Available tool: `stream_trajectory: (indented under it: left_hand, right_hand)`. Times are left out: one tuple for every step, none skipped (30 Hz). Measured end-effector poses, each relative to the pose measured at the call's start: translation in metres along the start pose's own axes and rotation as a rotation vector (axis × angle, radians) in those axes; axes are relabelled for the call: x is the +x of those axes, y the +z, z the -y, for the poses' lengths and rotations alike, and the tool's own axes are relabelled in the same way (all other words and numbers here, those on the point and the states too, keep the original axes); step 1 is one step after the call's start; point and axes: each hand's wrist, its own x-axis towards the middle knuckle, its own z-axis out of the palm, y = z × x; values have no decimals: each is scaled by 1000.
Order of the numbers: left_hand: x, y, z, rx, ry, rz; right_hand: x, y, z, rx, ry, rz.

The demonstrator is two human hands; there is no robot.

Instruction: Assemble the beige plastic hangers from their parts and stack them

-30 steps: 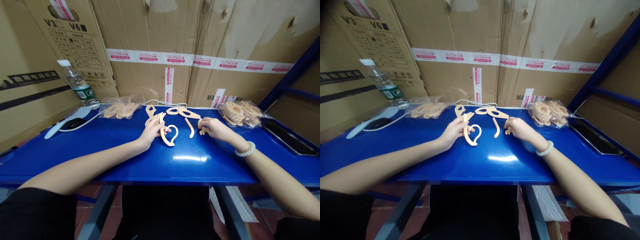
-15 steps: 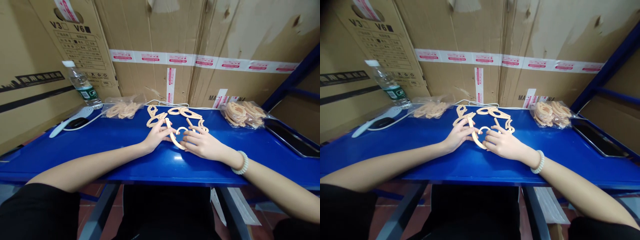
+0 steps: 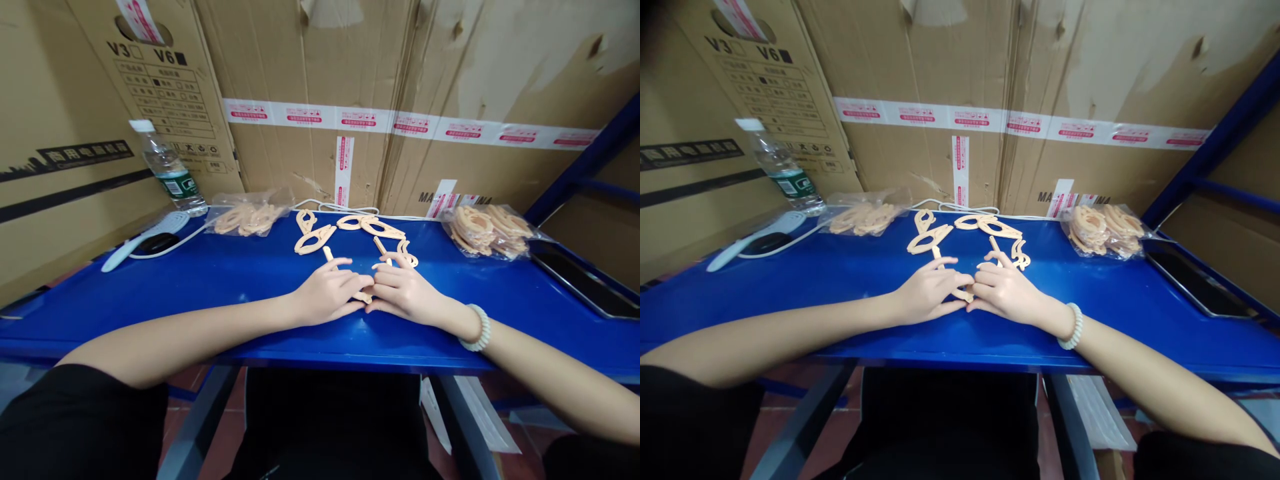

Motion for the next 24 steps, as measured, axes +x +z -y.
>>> stream_trajectory:
  left_hand:
    - [-1,2,-1,30,11,27]
    - [-1,3,-1,55,15,34]
    - [-1,4,0,74,21,29]
    - [-1,5,0,85,32,28]
    - [-1,5,1,95,42,33]
    - [-1,4,1,107,47,47]
    - [0,4,1,125,49,67]
    - [1,3,1,148,46,88]
    - [1,2,1,171,41,107]
    - [2,2,0,191,35,125]
    - [2,2,0,203,31,137]
    - [2,1,0,207,29,143]
    - [2,1,0,206,33,142]
    - [2,1,0,202,44,132]
    - [1,1,0,201,64,114]
    - [1,1,1,203,92,89]
    - [1,0,1,209,129,56]
    - [0,0,2,217,169,17]
    - [0,-1,2,228,207,-21]
    - [0,-1,3,237,236,-54]
    - [0,-2,3,240,255,-76]
    - [0,-3,3,236,265,-85]
    - [0,-4,4,225,267,-83]
    - [1,-5,5,209,265,-71]
  right_hand:
    - [0,1,1,-5,-10,-3]
    - [0,1,2,-16,-11,-8]
    - [0,2,3,-29,-4,-16]
    - [0,2,3,-43,6,-25]
    - [-1,2,3,-54,13,-34]
    - [-1,2,2,-60,17,-43]
    - [-2,2,2,-63,17,-50]
    - [-2,3,1,-62,15,-54]
    - [-2,3,1,-56,15,-56]
    - [-2,4,1,-42,23,-56]
    - [-2,4,1,-19,39,-54]
    - [-2,5,1,14,59,-50]
    - [-2,5,2,54,80,-45]
    - [-1,5,3,97,101,-43]
    - [0,5,4,146,118,-41]
    - [1,5,4,206,134,-42]
    - [1,5,4,275,156,-49]
    - [2,4,3,346,189,-63]
    - [2,3,1,407,235,-86]
    - [1,3,-2,451,293,-121]
    - [0,2,-6,476,356,-162]
    - [-1,2,-10,481,416,-204]
    - [-3,1,-15,470,460,-237]
    - [-5,2,-20,451,482,-259]
